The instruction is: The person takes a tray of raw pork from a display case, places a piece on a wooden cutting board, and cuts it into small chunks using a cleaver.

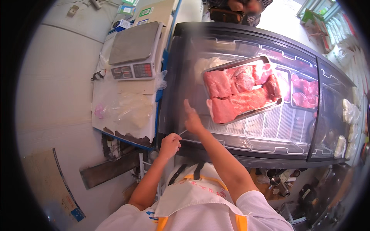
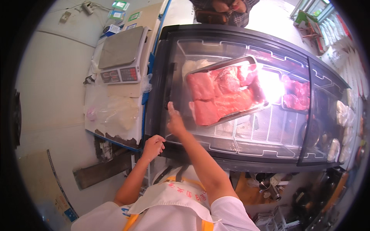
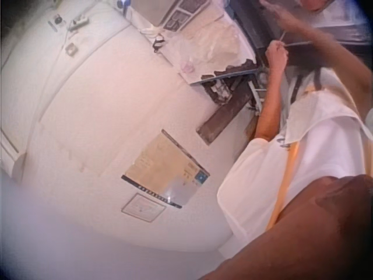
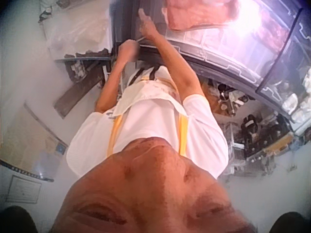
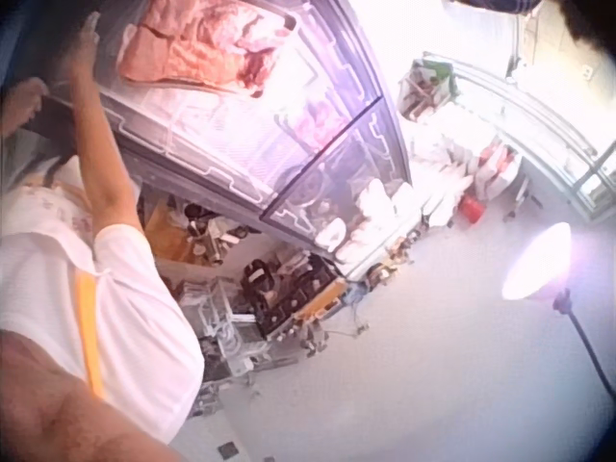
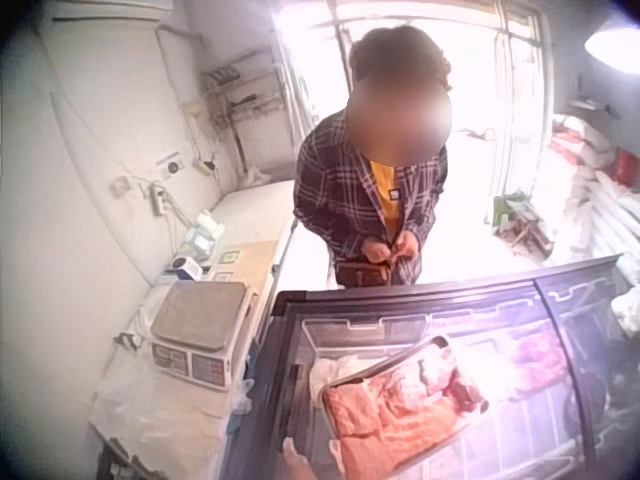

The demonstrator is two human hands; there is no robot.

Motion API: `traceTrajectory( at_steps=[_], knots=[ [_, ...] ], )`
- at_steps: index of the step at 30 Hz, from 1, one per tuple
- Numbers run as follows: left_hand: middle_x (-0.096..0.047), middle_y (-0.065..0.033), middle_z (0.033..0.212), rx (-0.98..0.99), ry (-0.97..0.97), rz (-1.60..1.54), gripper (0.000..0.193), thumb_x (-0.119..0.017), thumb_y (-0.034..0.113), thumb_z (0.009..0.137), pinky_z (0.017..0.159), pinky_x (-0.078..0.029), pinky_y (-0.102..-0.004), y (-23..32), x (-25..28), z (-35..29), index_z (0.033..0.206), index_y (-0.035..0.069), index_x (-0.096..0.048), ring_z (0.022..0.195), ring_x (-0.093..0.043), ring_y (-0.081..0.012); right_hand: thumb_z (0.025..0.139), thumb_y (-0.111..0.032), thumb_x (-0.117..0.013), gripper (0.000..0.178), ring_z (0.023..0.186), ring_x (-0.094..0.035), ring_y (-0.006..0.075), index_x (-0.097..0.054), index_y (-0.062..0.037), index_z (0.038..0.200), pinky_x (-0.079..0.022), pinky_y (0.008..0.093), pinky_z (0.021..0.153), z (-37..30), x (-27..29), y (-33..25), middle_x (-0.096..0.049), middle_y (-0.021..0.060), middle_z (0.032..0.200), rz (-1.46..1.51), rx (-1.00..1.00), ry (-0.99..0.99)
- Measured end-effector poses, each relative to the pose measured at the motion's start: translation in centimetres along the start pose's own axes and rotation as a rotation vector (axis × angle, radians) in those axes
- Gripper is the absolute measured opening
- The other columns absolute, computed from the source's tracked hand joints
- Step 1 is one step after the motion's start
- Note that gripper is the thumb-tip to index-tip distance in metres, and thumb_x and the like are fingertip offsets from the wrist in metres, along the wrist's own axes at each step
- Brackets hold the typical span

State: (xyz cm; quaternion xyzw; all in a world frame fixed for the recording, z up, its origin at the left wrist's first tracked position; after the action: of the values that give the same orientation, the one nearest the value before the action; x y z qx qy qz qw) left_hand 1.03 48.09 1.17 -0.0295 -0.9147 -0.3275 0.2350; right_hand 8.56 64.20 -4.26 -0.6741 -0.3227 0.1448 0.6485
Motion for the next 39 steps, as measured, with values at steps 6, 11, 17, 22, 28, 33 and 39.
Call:
traceTrajectory(
  at_steps=[6,11,17,22,28,33,39],
  knots=[
    [-0.072,-0.0093,0.077,-0.064,-0.061,-0.175,0.023,-0.058,0.013,0.104,0.053,-0.051,-0.0276,2.3,-1.1,4.8,0.109,-0.002,-0.074,0.060,-0.065,-0.0135,0.092,-0.006,-0.068,0.023,0.094,-0.070,0.0397,-0.060,-0.0015,0.112,-0.054,0.0480,0.083,-7.5,4.7,-2.5,-0.071,0.0227,0.104,0.061,-0.198,0.049],
    [-0.071,-0.0040,0.070,-0.072,-0.113,-0.086,0.017,-0.075,0.014,0.093,0.052,-0.045,-0.0244,3.3,-1.2,3.6,0.098,0.000,-0.081,0.060,-0.062,-0.0088,0.089,-0.012,-0.075,0.017,0.086,-0.066,0.0379,-0.061,-0.0030,0.093,-0.051,0.0446,0.076,-19.4,18.1,-0.2,-0.066,0.0196,0.093,0.027,-0.346,0.383],
    [-0.072,-0.0006,0.081,-0.199,-0.395,0.100,0.010,-0.081,0.005,0.085,0.061,-0.051,-0.0244,7.1,-9.1,0.1,0.095,0.002,-0.079,0.068,-0.063,-0.0083,0.086,-0.012,-0.080,0.020,0.075,-0.059,0.0140,-0.065,-0.0045,0.098,-0.052,0.0310,0.072,-38.0,30.0,2.8,-0.061,0.0038,0.082,-0.056,-0.549,0.888],
    [-0.071,-0.0018,0.080,-0.246,-0.815,0.141,0.005,-0.073,0.007,0.095,0.062,-0.052,-0.0251,7.6,-18.7,-3.4,0.096,0.004,-0.076,0.069,-0.064,-0.0105,0.091,-0.017,-0.077,0.013,0.073,-0.063,0.0124,-0.070,-0.0062,0.088,-0.053,0.0303,0.069,-57.8,17.4,7.8,-0.069,0.0019,0.079,0.016,-0.810,1.269],
    [-0.069,-0.0024,0.085,-0.122,-1.261,0.172,0.009,-0.064,0.013,0.104,0.069,-0.052,-0.0249,2.3,-30.4,-15.6,0.101,0.005,-0.068,0.076,-0.065,-0.0107,0.094,-0.020,-0.070,0.020,0.065,-0.069,0.0189,-0.071,-0.0059,0.080,-0.057,0.0399,0.066,-88.1,-15.3,13.1,-0.073,0.0076,0.074,-0.049,-1.177,1.374],
    [-0.072,-0.0039,0.087,-0.306,-1.269,0.535,0.007,-0.065,0.010,0.104,0.068,-0.052,-0.0264,-3.7,-35.9,-24.5,0.104,0.004,-0.069,0.074,-0.065,-0.0113,0.100,-0.031,-0.065,0.036,0.061,-0.070,0.0217,-0.071,-0.0030,0.079,-0.058,0.0393,0.068,-96.0,-27.4,14.0,-0.073,0.0092,0.073,0.524,-1.650,1.271],
    [-0.071,-0.0060,0.083,-0.253,-1.232,0.837,0.011,-0.063,0.011,0.105,0.065,-0.053,-0.0285,-14.9,-45.0,-33.5,0.100,0.003,-0.070,0.071,-0.064,-0.0127,0.102,-0.030,-0.063,0.032,0.066,-0.073,0.0217,-0.072,-0.0005,0.095,-0.059,0.0364,0.066,-108.4,-34.3,14.8,-0.075,0.0121,0.082,1.085,-1.412,1.706]
  ],
)
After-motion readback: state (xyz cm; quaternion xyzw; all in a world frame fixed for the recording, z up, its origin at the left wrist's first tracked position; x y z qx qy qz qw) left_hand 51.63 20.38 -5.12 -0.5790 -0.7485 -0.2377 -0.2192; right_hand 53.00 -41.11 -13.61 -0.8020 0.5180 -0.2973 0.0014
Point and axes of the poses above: each hand's wrist, its own z-axis towards the middle knuckle, its own x-axis out of the back of the hand, y = z × x, the point moved 10 cm from there along z, towards the middle knuckle
